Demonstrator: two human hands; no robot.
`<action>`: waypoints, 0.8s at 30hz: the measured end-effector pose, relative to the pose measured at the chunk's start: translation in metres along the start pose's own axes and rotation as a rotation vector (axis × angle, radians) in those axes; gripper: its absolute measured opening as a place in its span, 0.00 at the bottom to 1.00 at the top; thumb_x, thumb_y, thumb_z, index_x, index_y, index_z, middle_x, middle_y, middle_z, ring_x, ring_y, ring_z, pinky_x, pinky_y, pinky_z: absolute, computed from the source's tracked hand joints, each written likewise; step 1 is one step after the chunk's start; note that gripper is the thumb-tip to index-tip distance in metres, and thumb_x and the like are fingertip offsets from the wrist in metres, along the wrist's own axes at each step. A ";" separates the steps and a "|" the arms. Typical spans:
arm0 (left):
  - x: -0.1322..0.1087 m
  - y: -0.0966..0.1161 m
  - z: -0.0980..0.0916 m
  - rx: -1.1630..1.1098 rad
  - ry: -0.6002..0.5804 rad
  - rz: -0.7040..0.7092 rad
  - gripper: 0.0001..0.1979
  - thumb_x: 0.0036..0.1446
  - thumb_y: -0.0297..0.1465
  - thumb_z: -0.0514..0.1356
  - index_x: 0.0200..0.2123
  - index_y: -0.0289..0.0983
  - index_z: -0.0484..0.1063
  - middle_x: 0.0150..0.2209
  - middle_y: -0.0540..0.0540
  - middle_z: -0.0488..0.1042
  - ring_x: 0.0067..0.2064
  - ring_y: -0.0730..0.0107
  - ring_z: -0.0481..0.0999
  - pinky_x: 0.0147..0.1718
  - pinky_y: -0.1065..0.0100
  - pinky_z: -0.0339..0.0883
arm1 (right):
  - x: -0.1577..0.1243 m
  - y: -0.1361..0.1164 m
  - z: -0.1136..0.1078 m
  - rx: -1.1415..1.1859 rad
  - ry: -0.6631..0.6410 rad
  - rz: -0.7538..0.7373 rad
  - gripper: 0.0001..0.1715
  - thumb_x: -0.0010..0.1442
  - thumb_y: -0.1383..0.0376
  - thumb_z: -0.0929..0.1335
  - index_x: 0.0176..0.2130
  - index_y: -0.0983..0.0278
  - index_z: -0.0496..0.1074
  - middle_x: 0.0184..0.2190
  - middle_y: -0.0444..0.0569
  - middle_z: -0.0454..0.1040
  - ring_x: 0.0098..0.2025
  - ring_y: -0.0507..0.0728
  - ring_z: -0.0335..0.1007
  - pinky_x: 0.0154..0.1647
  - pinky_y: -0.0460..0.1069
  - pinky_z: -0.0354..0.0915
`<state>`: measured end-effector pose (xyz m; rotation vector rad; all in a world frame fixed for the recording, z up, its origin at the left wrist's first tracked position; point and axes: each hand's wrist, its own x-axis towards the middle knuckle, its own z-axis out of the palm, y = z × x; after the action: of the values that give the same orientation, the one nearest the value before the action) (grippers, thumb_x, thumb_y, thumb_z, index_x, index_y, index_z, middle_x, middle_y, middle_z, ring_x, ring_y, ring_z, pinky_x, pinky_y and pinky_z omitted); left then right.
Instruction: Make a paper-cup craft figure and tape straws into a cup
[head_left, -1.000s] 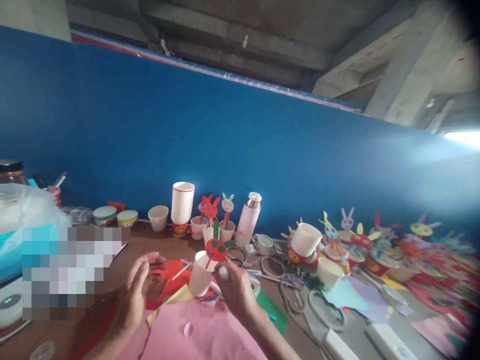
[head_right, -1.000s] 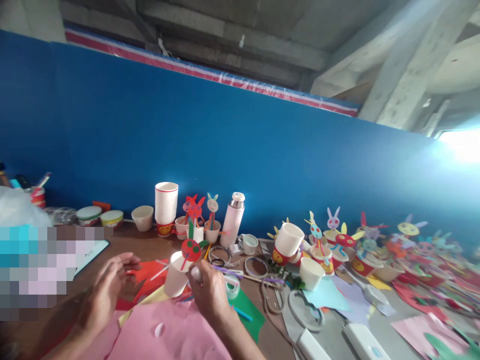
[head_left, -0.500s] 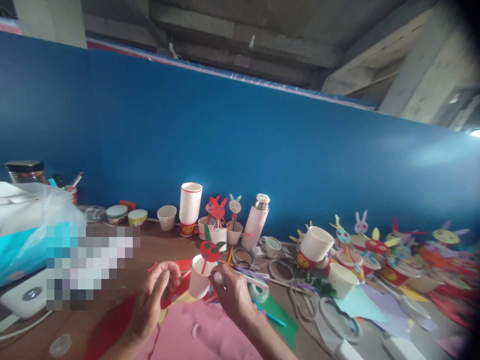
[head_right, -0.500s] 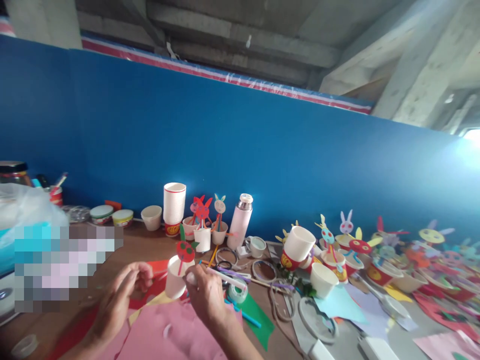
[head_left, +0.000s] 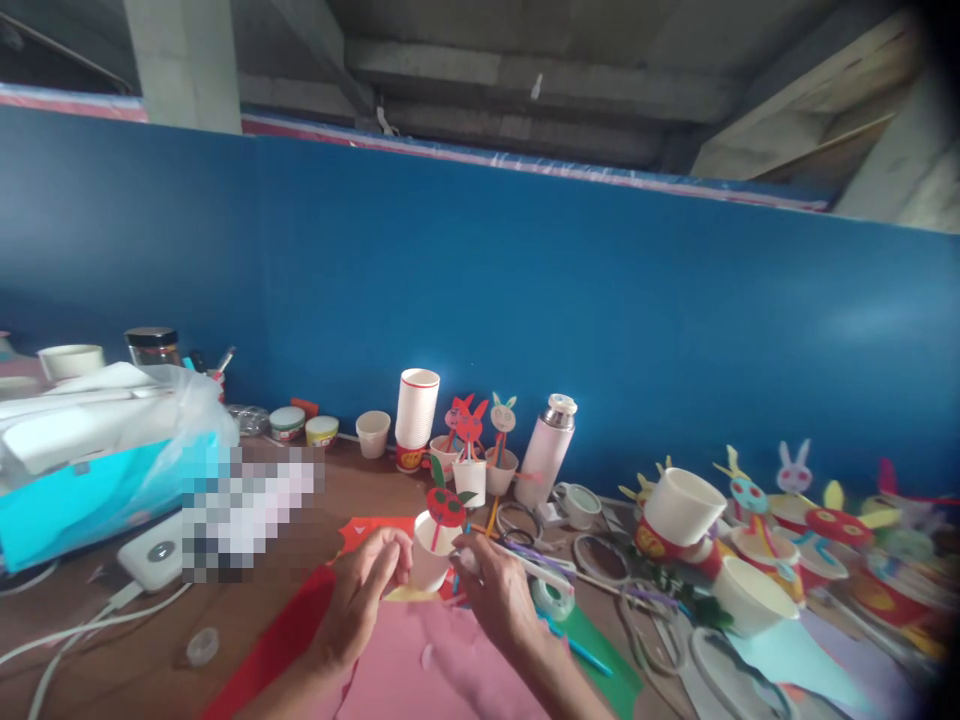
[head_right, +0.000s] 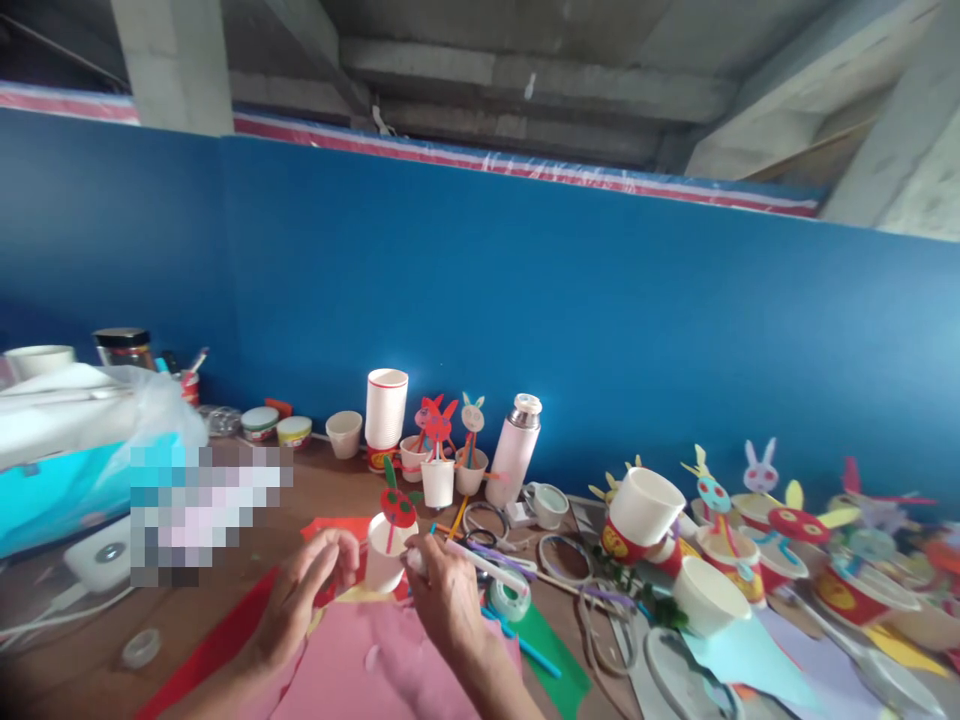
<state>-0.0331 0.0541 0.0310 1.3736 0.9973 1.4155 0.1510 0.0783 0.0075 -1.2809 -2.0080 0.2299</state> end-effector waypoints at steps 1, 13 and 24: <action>0.000 0.000 0.000 0.003 -0.020 -0.007 0.15 0.57 0.41 0.49 0.26 0.39 0.65 0.24 0.52 0.66 0.26 0.71 0.65 0.29 0.70 0.61 | -0.001 0.000 0.000 0.000 0.004 -0.002 0.10 0.56 0.69 0.64 0.40 0.62 0.70 0.31 0.46 0.75 0.31 0.54 0.71 0.32 0.44 0.60; 0.002 0.002 0.005 0.050 0.062 -0.086 0.12 0.52 0.42 0.55 0.26 0.41 0.68 0.23 0.53 0.67 0.26 0.69 0.67 0.26 0.71 0.63 | -0.003 0.000 -0.002 -0.037 0.040 -0.024 0.13 0.56 0.69 0.65 0.42 0.62 0.70 0.32 0.47 0.76 0.33 0.56 0.73 0.34 0.47 0.65; -0.001 -0.005 0.001 0.140 -0.105 -0.079 0.12 0.53 0.41 0.54 0.28 0.40 0.69 0.21 0.54 0.65 0.26 0.71 0.66 0.27 0.72 0.62 | -0.018 -0.033 -0.029 -0.026 -0.055 -0.038 0.10 0.59 0.64 0.62 0.43 0.59 0.66 0.29 0.44 0.75 0.29 0.54 0.72 0.30 0.45 0.62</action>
<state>-0.0317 0.0549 0.0259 1.4781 1.0859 1.2223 0.1510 0.0405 0.0355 -1.2636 -2.0865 0.2235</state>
